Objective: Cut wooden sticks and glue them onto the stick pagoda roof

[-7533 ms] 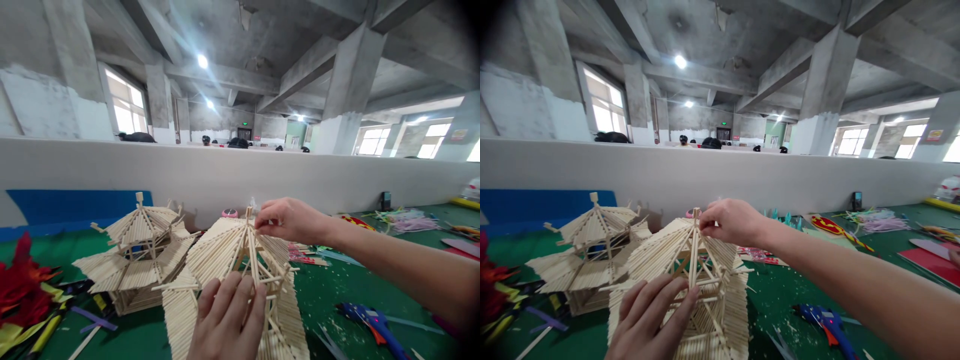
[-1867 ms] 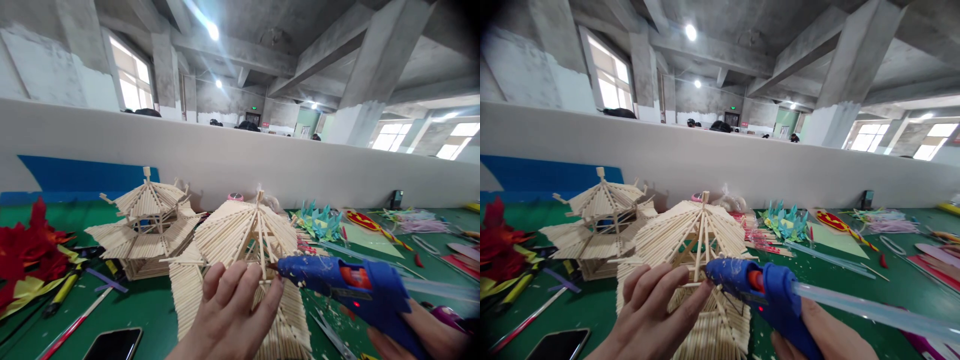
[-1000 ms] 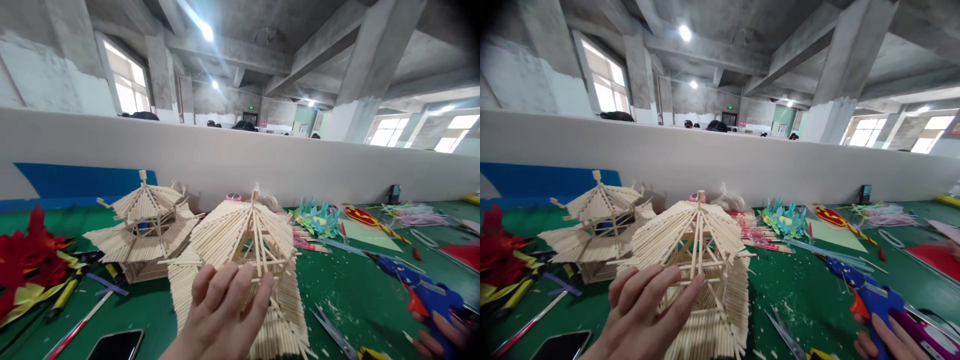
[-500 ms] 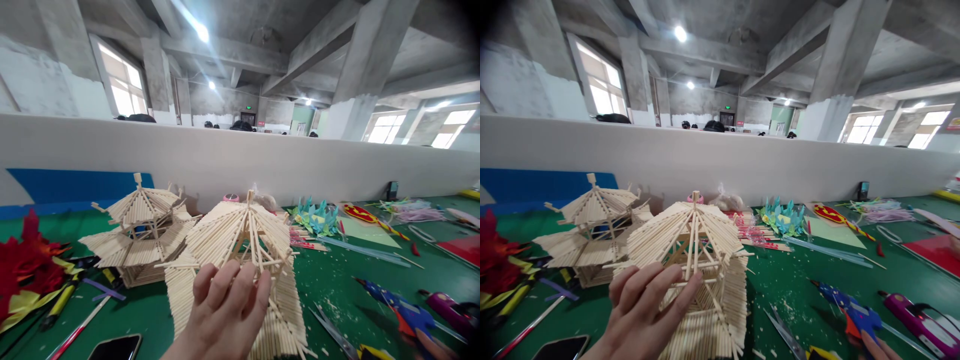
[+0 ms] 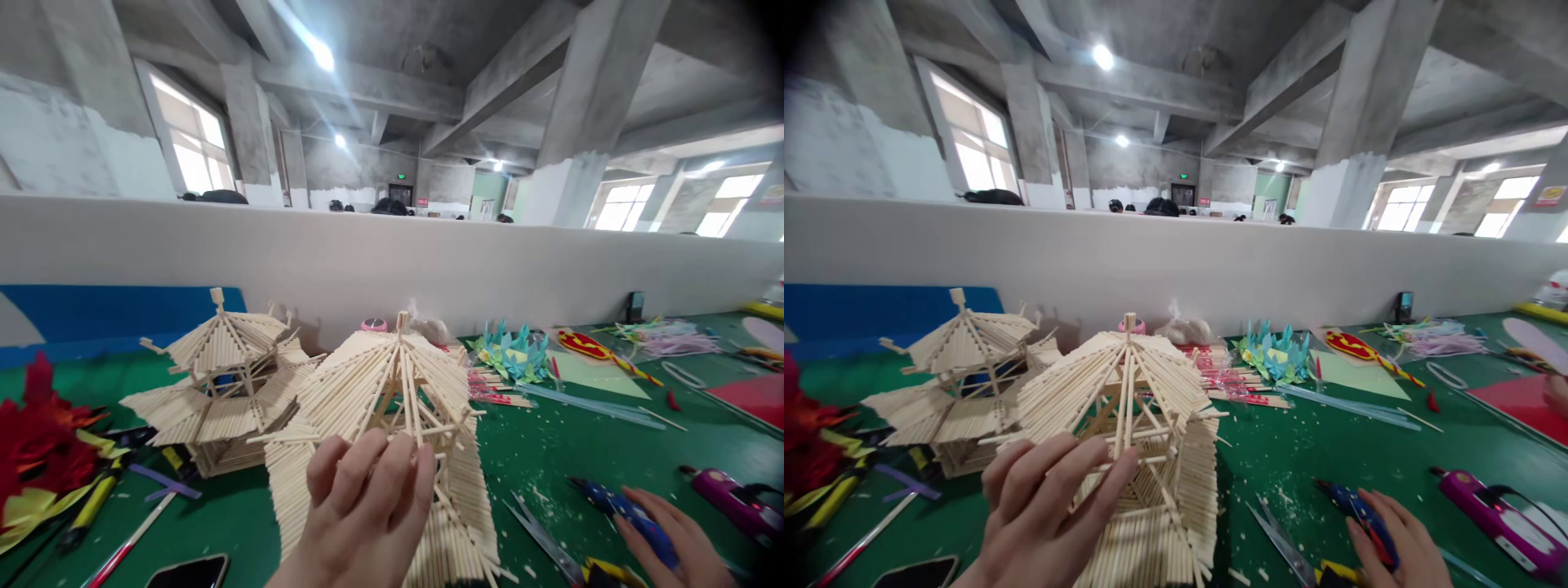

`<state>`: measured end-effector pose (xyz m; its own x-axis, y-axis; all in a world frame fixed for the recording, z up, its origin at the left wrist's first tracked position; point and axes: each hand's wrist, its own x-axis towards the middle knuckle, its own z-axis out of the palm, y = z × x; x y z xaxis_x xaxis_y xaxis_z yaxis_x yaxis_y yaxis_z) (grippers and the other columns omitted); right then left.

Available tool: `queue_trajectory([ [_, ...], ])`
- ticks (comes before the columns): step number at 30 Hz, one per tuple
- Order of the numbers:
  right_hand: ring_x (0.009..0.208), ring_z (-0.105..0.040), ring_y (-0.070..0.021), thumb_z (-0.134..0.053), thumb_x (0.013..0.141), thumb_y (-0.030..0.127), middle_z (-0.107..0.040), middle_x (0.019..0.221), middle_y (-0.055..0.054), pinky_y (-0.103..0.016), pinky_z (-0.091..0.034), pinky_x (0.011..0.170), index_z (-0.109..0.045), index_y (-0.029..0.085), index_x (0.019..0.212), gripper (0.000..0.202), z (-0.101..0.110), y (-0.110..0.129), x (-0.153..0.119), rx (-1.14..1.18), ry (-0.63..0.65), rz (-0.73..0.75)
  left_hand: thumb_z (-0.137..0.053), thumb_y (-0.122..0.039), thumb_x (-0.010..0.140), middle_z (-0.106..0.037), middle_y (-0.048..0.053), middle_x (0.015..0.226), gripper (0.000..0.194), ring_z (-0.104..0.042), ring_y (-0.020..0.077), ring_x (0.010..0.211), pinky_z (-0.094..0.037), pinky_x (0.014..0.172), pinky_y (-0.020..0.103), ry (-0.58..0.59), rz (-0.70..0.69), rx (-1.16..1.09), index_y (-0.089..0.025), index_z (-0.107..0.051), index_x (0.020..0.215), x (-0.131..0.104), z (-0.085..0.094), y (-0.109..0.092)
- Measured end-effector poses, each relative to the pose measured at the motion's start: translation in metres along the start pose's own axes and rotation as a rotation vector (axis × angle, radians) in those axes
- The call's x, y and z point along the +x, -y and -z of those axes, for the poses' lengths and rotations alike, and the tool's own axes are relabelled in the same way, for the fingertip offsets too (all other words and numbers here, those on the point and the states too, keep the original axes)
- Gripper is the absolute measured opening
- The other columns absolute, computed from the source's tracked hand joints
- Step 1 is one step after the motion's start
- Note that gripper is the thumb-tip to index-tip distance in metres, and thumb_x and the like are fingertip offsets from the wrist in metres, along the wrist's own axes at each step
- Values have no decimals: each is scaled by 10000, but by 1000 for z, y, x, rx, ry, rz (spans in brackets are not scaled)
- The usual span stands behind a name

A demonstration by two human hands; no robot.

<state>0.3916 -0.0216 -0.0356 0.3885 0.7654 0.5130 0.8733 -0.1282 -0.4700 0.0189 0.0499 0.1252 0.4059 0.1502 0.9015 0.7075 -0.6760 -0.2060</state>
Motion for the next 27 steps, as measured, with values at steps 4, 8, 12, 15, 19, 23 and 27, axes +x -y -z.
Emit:
queue_trajectory([
  [4, 918, -590, -273, -521, 737, 416, -603, 1010, -109, -366, -501, 737, -623, 191, 931, 315, -6, 6, 0, 30, 0, 18, -430, -152, 839, -572, 36, 858, 230, -448, 189, 877, -229, 894, 363, 4, 20, 5, -167, -657, 802, -3, 0, 0],
  [8, 941, -582, -270, -507, 757, 409, -586, 1041, -106, -361, -491, 764, -614, 193, 950, 308, -1, 19, -1, 45, -6, 36, -430, -156, 838, -554, 38, 867, 229, -443, 190, 872, -230, 884, 365, 15, 22, -5, -163, -658, 812, -4, 2, -1],
  [12, 984, -565, -253, -502, 780, 382, -559, 1116, -94, -330, -495, 772, -578, 217, 1028, 307, 10, 52, 1, 79, 37, 81, -457, -194, 828, -554, 36, 866, 201, -446, 192, 883, -235, 889, 367, 22, 31, -36, -172, -657, 836, -6, -1, 1],
  [15, 1000, -561, -247, -484, 792, 387, -543, 1158, -80, -305, -518, 726, -565, 248, 1050, 305, 17, 85, 5, 94, 24, 149, -533, -239, 788, -575, 40, 855, 153, -456, 203, 889, -260, 869, 375, 7, 61, -50, -191, -659, 860, -7, -2, 2],
  [19, 907, -606, -215, -511, 786, 334, -571, 1099, -61, -264, -532, 682, -539, 286, 1072, 291, 24, 140, 7, 133, -57, 297, -559, -230, 777, -614, 46, 832, 132, -478, 210, 866, -293, 822, 384, 6, 134, -69, -215, -661, 859, -8, 0, -2],
  [23, 676, -604, -156, -543, 774, 268, -601, 909, -44, -225, -516, 577, -553, 259, 1015, 241, 28, 204, 9, 415, -57, 364, -599, -188, 751, -620, 47, 810, 117, -498, 209, 827, -329, 772, 385, -41, 139, -80, -207, -666, 844, -7, 4, -3],
  [27, 700, -582, -151, -521, 803, 274, -609, 840, -31, -220, -494, 576, -566, 239, 982, 189, 30, 245, 30, 612, -37, 233, -691, -137, 661, -618, 41, 780, 188, -510, 209, 798, -365, 729, 377, -68, 144, -24, -184, -668, 841, -7, 9, 1],
])
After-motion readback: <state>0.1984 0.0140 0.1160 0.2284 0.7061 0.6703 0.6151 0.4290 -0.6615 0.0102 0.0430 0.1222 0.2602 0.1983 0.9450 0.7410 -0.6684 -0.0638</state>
